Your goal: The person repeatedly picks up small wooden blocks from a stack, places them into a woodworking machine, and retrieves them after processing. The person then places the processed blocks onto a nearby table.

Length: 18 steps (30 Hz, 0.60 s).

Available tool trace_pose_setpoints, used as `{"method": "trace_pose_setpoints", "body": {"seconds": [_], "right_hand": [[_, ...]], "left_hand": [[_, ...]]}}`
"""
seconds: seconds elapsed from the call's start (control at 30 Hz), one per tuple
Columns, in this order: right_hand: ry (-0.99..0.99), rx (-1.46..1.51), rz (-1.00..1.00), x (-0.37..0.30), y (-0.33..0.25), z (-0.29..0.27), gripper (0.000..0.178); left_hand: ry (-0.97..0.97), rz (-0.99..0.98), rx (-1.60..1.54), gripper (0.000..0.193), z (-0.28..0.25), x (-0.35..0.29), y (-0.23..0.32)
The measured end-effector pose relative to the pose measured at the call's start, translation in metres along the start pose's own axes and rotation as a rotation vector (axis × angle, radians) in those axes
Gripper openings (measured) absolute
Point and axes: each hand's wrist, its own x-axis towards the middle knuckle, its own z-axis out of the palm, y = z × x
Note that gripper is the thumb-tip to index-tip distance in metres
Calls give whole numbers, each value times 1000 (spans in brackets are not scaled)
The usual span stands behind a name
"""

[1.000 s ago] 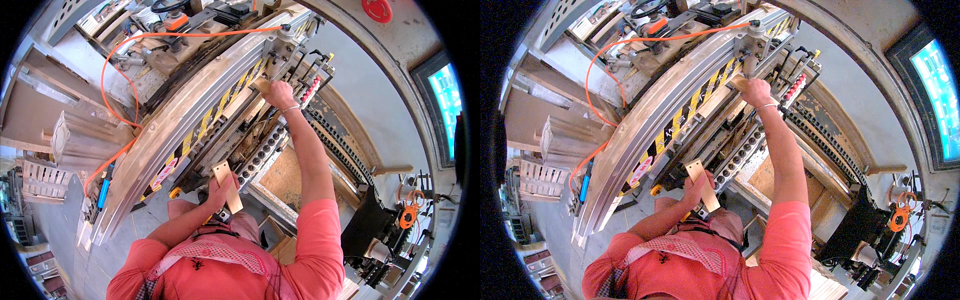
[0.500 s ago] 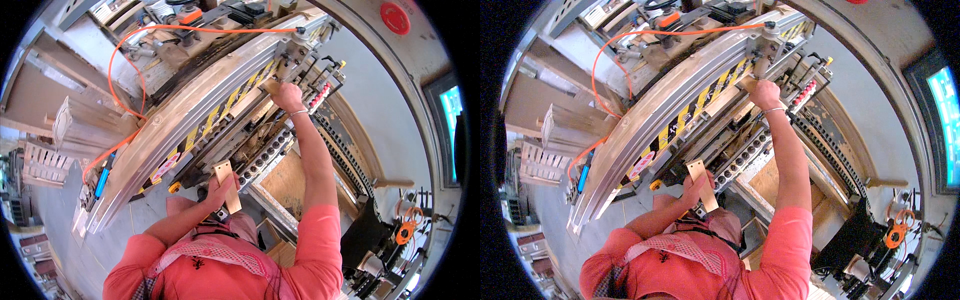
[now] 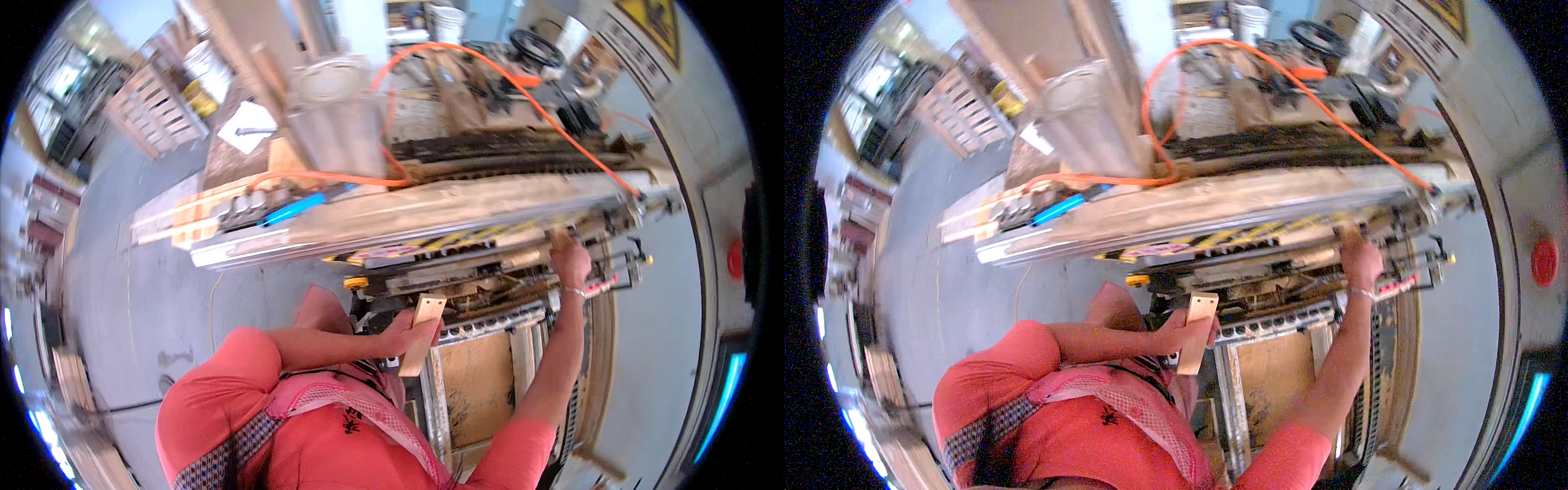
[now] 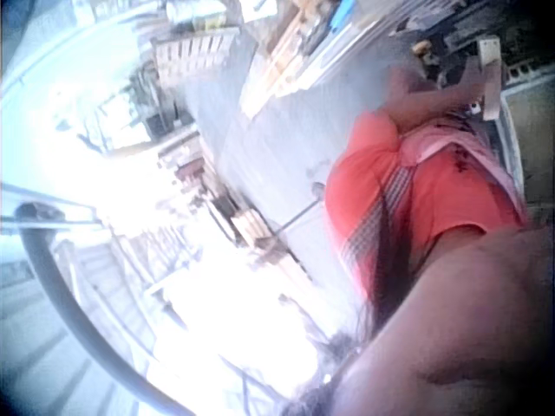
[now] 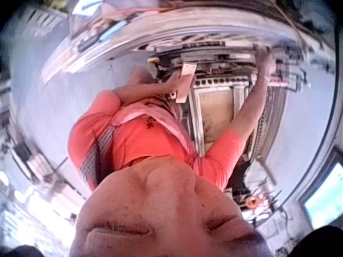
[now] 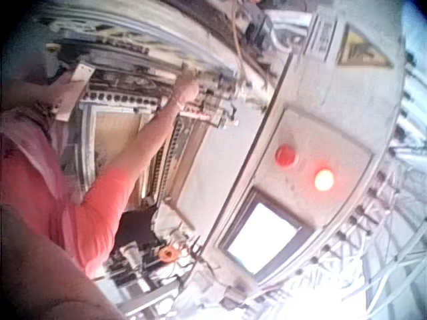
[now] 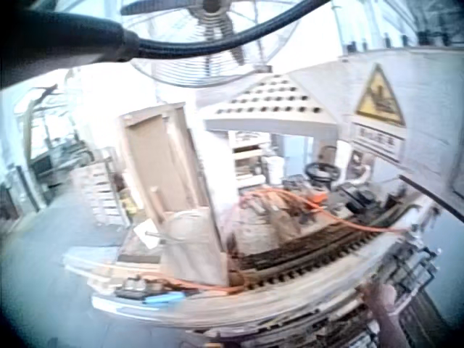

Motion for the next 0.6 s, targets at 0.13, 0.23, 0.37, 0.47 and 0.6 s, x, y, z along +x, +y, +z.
{"method": "trace_pose_setpoints", "body": {"seconds": [0.13,0.23,0.37,0.47,0.6], "right_hand": [[119,38,-55,-2,0,3,46],[87,21,-20,0,1,5,47],[69,-17,7,-2,-6,6,43],[233,55,-61,-18,-15,4,38],[353,109,-91,-64,-38,6,39]], "left_hand": [[89,33,-119,30,-25,-52,25],[280,-66,-64,32,-62,-92,50],[657,-20,78,25,-129,-142,82],[1019,183,184,23,-192,-150,99],[1188,285,680,34,-315,-139,129]]}}
